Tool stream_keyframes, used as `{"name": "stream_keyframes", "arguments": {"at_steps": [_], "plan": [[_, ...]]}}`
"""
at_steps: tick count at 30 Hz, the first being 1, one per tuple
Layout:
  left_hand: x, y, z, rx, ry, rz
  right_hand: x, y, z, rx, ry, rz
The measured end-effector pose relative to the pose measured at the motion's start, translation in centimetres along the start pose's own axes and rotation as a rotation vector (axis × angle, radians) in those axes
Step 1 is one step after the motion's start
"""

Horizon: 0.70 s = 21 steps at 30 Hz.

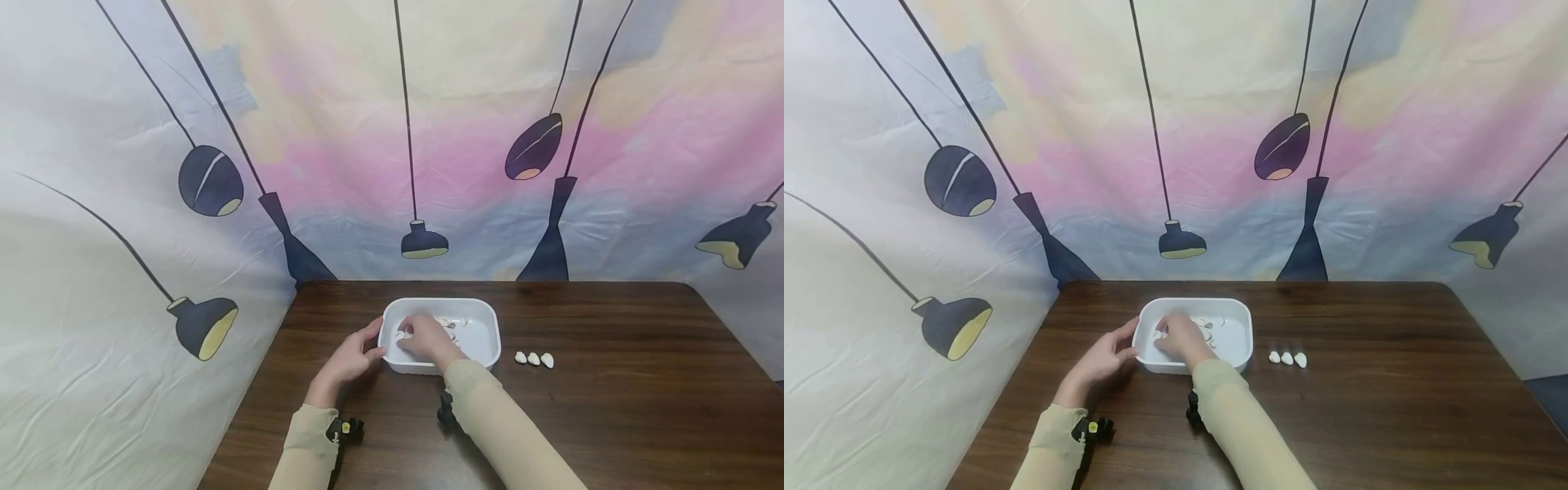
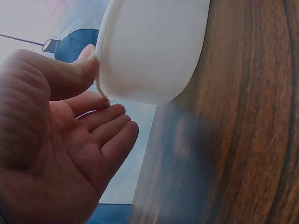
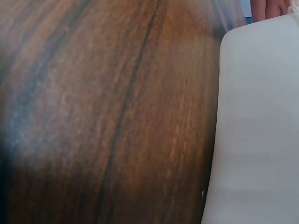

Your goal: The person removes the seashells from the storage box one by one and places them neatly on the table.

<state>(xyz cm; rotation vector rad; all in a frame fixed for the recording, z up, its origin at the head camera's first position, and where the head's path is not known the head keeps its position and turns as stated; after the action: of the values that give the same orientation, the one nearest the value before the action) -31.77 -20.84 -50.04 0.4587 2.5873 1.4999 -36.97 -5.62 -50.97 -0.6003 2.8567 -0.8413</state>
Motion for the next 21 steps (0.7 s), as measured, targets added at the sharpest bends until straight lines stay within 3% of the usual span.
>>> {"name": "stream_keyframes", "arguments": {"at_steps": [21], "plan": [[-0.12,-0.03,-0.03,-0.008,0.016,-0.026,0.23,0.22,0.09,-0.032,0.023,-0.016]]}}
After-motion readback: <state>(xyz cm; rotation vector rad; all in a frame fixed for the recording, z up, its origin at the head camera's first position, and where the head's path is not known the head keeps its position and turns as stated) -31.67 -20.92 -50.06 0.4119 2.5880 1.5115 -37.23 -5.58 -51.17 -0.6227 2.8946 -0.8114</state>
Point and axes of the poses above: each hand's wrist, its own x-axis towards the middle knuckle, its own z-axis out of the palm, y = z × x, the point moved 8 cm from there along x, towards the middle knuckle, and after that the axes turned 8 degrees about -x, right-handed, at the moved point
